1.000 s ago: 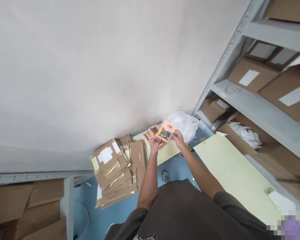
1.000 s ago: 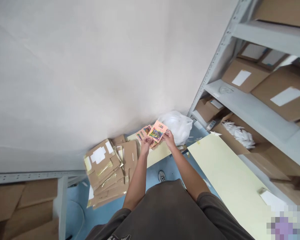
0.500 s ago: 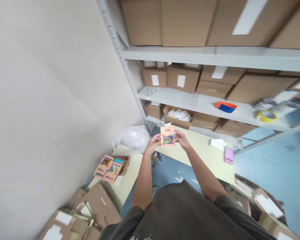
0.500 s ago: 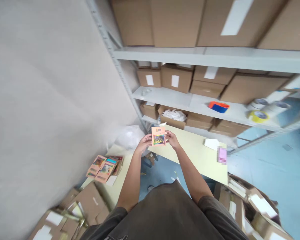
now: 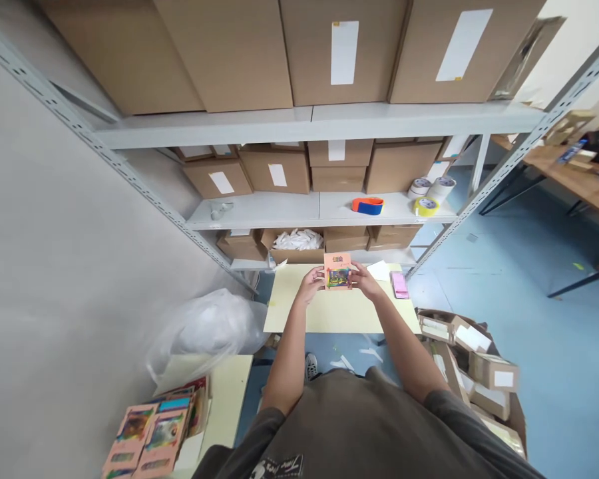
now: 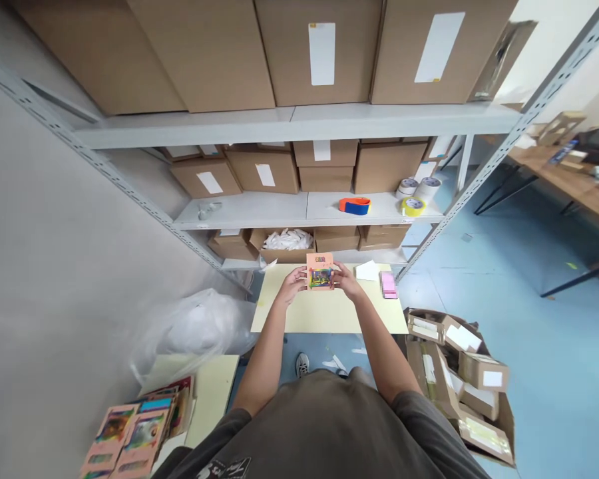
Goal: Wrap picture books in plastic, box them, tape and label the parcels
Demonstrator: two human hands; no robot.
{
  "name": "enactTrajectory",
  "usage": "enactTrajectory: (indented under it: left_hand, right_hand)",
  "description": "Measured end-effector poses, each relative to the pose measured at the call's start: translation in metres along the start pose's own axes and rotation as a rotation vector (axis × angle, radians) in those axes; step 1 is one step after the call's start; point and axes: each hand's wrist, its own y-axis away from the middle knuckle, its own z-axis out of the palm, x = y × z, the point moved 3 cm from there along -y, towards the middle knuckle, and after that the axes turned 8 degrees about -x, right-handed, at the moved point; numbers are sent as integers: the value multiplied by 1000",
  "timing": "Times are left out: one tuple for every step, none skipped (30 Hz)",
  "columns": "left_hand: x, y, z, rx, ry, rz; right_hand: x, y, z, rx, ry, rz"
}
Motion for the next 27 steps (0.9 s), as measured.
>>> enactTrajectory:
  left_hand:
    - [1, -5, -6, 17, -12, 4]
    - [2, -10, -14, 49, -40, 13]
    - [5, -15, -21, 93, -81, 29]
    - [7, -19, -27, 139, -129, 48]
    - [11, -24, -31, 170, -176, 70]
    - [14, -29, -32, 174, -212, 94]
    - [17, -33, -30, 147, -232, 117]
    - [19, -37, -25, 93, -239, 140]
    - [22, -40, -19, 29, -235, 164]
    - [24, -42, -12, -25, -226, 190]
    - [26, -44, -7, -57, -211, 215]
    - [28, -46, -4, -68, -191, 233]
    - [30, -47, -4, -67, -167, 240]
    - [32, -49, -6, -62, -140, 235]
    - [34, -52, -10, -62, -110, 220]
    - [36, -55, -15, -77, -76, 198]
    - [38, -58, -21, -106, -35, 173]
    - [39, -61, -27, -144, 11, 149]
    - [40, -64, -34, -178, 60, 127]
    - [41, -67, -39, -195, 100, 105]
    - [41, -69, -45, -193, 124, 83]
    - [41, -71, -49, -175, 129, 62]
    - [40, -73, -52, -147, 118, 43]
    - [40, -74, -53, -119, 100, 28]
    - [39, -75, -53, -102, 83, 18]
    - [38, -76, -52, -97, 69, 13]
    - [38, -77, -50, -94, 58, 12]
  right_hand:
    - [2, -4, 3, -1, -3, 5]
    - [4, -8, 7, 9, -1, 3]
    - [5, -13, 11, 30, 6, -3]
    - [6, -18, 16, 58, 19, -14]
    - [7, -24, 21, 87, 39, -31]
    - [7, -29, 28, 112, 66, -56]
    - [7, -34, 35, 126, 103, -88]
    - [7, -39, 43, 132, 150, -128]
    - [7, -44, 52, 134, 208, -171]
    - [6, -47, 60, 133, 273, -211]
    - [6, -50, 67, 133, 336, -241]
    - [6, -52, 73, 135, 389, -261]
    - [5, -53, 77, 142, 426, -273]
    - [3, -53, 78, 160, 447, -279]
    - [1, -52, 77, 196, 453, -282]
    - [-3, -51, 73, 253, 448, -282]
    - [-7, -48, 67, 318, 432, -278]
    - [-12, -46, 61, 373, 400, -266]
    - [-16, -44, 55, 399, 351, -246]
    - [-20, -43, 50, 386, 288, -221]
    - [-23, -42, 47, 342, 222, -197]
    - [-26, -41, 45, 284, 160, -175]
    - [-28, -40, 44, 230, 111, -156]
    - [-31, -40, 43, 187, 77, -137]
    - [-32, -39, 43, 157, 54, -119]
    - [-34, -38, 43, 134, 38, -104]
    - [-36, -37, 44, 110, 25, -91]
